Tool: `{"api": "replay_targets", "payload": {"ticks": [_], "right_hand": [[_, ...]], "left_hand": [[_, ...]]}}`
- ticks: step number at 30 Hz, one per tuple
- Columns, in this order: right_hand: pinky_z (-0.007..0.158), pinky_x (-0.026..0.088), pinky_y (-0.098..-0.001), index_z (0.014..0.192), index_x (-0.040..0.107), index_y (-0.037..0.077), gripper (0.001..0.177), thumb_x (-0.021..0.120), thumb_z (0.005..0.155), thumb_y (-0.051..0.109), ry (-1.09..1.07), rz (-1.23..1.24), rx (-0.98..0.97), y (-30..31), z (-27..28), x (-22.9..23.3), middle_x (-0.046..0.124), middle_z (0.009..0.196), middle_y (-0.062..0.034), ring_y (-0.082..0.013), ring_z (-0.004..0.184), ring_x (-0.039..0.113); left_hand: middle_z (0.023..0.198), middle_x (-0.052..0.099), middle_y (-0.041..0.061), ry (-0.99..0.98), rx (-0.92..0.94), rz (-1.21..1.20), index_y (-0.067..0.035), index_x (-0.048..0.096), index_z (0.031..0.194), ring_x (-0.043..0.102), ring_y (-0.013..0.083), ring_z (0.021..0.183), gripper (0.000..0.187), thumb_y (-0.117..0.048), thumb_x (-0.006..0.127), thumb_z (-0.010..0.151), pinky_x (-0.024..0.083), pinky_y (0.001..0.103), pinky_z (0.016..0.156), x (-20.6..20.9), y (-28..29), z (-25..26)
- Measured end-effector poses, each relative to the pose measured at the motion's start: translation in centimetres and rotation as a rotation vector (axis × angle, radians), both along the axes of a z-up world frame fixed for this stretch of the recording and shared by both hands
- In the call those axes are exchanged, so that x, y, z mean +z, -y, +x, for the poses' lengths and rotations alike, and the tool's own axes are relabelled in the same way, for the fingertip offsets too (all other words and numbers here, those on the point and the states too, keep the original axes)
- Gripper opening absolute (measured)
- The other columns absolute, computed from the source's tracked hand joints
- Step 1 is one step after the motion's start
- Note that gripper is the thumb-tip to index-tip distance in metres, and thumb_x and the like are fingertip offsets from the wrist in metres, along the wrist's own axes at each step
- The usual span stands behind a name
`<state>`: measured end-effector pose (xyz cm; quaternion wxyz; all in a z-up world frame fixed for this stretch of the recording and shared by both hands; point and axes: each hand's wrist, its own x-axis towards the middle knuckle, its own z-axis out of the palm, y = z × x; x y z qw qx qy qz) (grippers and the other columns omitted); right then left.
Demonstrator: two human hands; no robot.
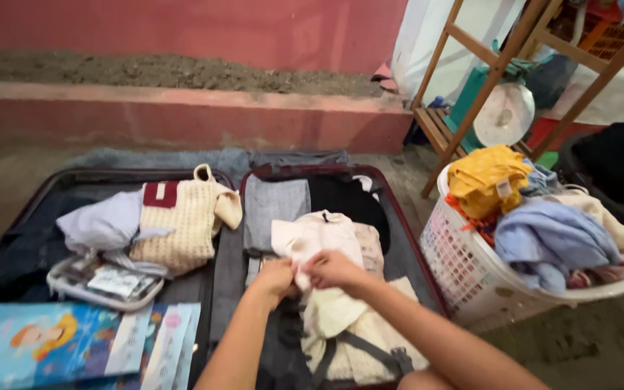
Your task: The person folds various garments by hand, including a light blue shirt, a green patterned item, a yellow top, a black garment, a white top, and a gray patterned piece. Each item is folded and placed into a white laundry basket beside an open suitcase.
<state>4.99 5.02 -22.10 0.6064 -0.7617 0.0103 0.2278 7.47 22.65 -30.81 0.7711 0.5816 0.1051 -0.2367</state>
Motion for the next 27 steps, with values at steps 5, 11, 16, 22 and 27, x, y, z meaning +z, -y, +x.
{"api": "replay_targets", "payload": {"ticks": [5,11,16,22,27], "right_hand": [[0.07,0.058,-0.0322,0.102,0.068,0.012,0.025,0.083,0.084,0.021,-0.039,-0.081,-0.161,1.5,-2.1,4.8,0.073,0.09,-0.0003,-0.0125,0.081,0.069],[0.072,0.056,-0.0344,0.098,0.075,0.008,0.019,0.076,0.088,0.025,0.121,-0.162,-0.189,3.4,-2.8,7.5,0.075,0.094,-0.0027,-0.0132,0.09,0.07],[0.079,0.055,-0.0291,0.111,0.074,0.003,0.036,0.081,0.079,0.019,0.33,-0.287,0.28,4.2,-4.7,6.6,0.074,0.101,-0.0028,-0.0145,0.094,0.068],[0.075,0.053,-0.0281,0.108,0.073,0.005,0.036,0.079,0.085,0.03,0.383,-0.462,0.23,0.4,-6.4,6.6,0.073,0.094,-0.0034,-0.0126,0.084,0.067],[0.067,0.053,-0.0335,0.098,0.072,0.004,0.025,0.056,0.097,0.023,0.121,-0.285,0.066,0.2,-4.9,7.4,0.07,0.085,-0.0043,-0.0144,0.077,0.064]], "left_hand": [[0.118,0.072,0.007,0.016,-0.111,-0.079,-0.006,0.065,0.129,0.071,0.0176,0.101,0.036,-0.003,0.044,0.101,0.058,0.033,0.087,5.5,0.4,-1.7],[0.114,0.073,0.012,0.029,-0.125,-0.127,0.003,0.066,0.121,0.072,0.0235,0.103,0.029,0.003,0.052,0.096,0.06,0.037,0.09,8.6,-1.0,-3.2],[0.11,0.072,0.009,0.091,-0.029,-0.357,0.0,0.066,0.115,0.071,0.0178,0.097,0.018,-0.005,0.06,0.099,0.058,0.032,0.088,9.5,-3.0,-2.7],[0.105,0.072,0.011,0.03,0.057,-0.642,-0.002,0.064,0.113,0.074,0.0189,0.089,0.017,-0.009,0.057,0.099,0.061,0.031,0.079,11.1,-3.7,-1.3],[0.106,0.071,0.012,0.058,0.122,-0.716,0.0,0.061,0.113,0.074,0.0207,0.09,0.016,-0.009,0.056,0.101,0.061,0.031,0.082,11.6,-4.8,-1.1]]}}
